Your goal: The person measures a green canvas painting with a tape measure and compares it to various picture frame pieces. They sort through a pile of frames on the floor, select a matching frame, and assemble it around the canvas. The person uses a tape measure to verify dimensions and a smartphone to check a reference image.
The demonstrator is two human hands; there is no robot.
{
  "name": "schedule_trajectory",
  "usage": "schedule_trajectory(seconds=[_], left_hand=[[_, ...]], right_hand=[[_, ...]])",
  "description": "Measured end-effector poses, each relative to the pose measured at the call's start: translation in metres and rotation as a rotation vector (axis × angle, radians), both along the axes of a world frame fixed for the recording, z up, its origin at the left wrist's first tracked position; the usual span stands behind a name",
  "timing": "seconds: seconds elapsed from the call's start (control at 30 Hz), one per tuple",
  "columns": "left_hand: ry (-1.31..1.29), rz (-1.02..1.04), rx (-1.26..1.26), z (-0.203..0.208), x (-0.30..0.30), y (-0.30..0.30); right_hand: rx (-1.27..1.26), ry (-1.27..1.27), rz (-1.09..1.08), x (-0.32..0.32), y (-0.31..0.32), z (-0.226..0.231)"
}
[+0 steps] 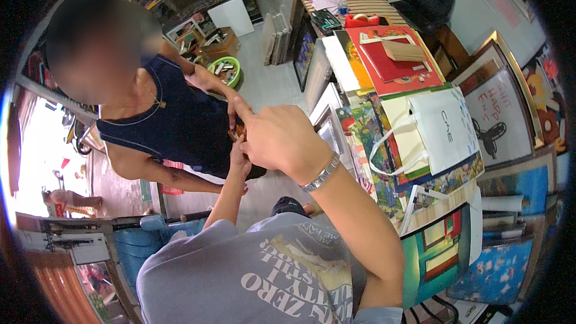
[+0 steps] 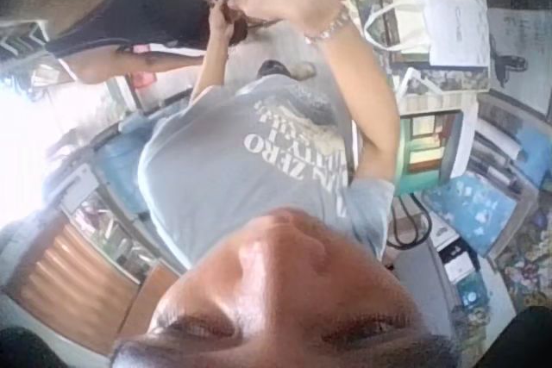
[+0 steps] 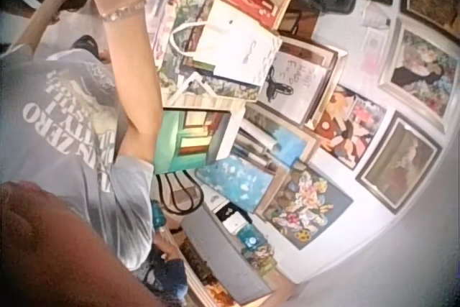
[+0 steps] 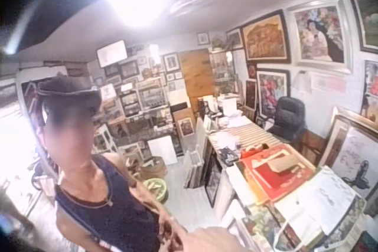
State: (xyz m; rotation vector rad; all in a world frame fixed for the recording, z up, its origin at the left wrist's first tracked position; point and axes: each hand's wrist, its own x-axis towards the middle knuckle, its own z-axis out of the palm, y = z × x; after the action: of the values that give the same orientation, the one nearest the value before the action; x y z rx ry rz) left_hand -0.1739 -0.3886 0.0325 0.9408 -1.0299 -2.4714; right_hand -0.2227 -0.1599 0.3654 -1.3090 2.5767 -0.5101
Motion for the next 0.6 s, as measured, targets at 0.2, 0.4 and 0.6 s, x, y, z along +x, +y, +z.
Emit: schedule_trajectory(seconds=[0.2,0.4,0.6], left_hand=[[-0.123,0.202,-0.054,-0.005,0.01,-0.026],[-0.056,0.347,-0.247,-0.03,0.009,-0.073],[-0.078,0.363,-0.297,-0.028,-0.016,-0.111]], right_hand=[[0.05,0.021,0.066,-0.018,-0.034,-0.011],[0.082,0.024,0.127,-0.022,-0.052,-0.017],[0.113,0.001,0.135,-0.018,-0.052,-0.012]])
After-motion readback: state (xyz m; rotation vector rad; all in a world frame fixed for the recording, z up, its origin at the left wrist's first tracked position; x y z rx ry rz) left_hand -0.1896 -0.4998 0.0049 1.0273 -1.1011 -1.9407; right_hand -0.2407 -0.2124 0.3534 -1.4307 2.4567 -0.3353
